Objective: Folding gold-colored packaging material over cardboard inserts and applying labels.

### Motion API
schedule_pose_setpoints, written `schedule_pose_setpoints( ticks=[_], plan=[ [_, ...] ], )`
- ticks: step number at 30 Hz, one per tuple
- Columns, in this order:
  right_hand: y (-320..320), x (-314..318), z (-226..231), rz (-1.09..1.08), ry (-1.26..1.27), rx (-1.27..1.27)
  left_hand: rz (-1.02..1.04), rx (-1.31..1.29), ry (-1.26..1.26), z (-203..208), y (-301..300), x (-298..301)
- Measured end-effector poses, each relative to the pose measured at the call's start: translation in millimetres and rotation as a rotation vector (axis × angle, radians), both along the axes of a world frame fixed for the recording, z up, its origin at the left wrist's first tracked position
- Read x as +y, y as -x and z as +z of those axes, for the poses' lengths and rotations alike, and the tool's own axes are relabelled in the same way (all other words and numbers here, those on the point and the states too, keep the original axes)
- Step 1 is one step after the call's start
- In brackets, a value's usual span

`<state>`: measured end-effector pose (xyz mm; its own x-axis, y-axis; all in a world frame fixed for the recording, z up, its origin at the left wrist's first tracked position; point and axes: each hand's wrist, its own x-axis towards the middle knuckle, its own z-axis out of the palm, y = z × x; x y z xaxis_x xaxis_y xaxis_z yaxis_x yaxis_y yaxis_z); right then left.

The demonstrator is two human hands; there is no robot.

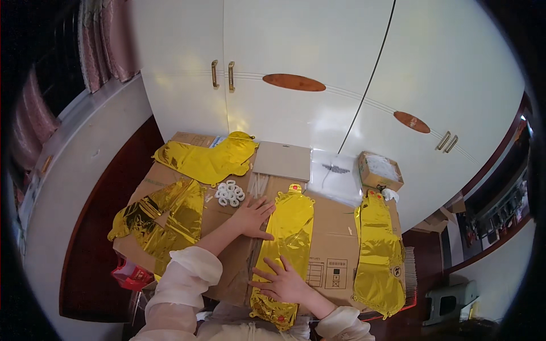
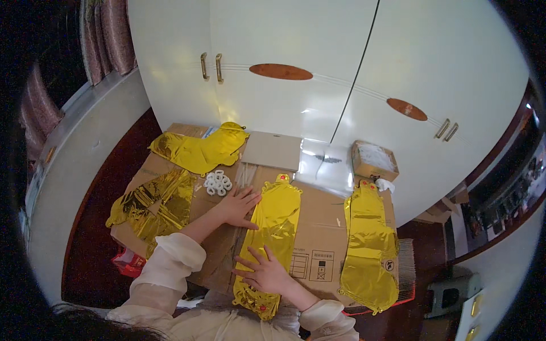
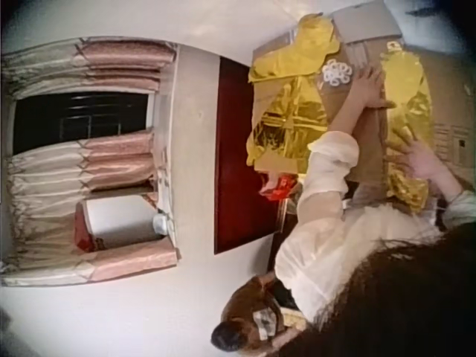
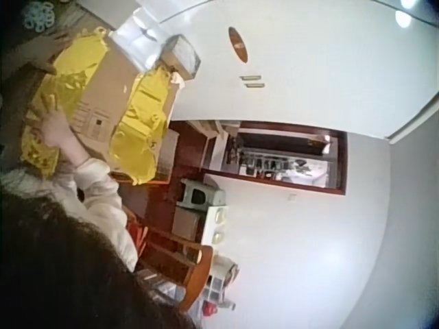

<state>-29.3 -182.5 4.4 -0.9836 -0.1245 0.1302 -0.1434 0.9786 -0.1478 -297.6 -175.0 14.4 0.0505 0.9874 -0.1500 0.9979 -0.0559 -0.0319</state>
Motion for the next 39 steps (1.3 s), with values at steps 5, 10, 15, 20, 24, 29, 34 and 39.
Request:
schedule_pose_setpoints(
  ticks=[5,10,15,20,24,29,34,39],
  plan=[
    [-3,5,2,0.021,0.004,-0.054,0.025,0.015,-0.084,-10,0,7],
    [-17,13,-7,0.057,0.024,-0.004,-0.152,0.071,-0.194,-13,-26,-18],
    [-13,38,10,-0.034,0.166,-0.018,-0.23,-0.037,-0.124,-12,-36,-39],
    [9,74,1,-0.39,0.226,0.183,-0.194,-0.052,-0.104,-13,-38,-38],
    [9,71,-13,-0.378,0.105,0.171,-0.186,-0.034,-0.097,-15,-39,-37],
    [9,68,-11,-0.362,0.052,0.145,-0.12,-0.076,-0.071,-10,-39,-37],
    [9,67,-10,-0.364,0.062,0.14,-0.069,-0.037,-0.036,-1,-42,-37],
    [9,68,-9,-0.37,0.07,0.128,-0.042,0.014,-0.052,-1,-39,-35]
  ],
)
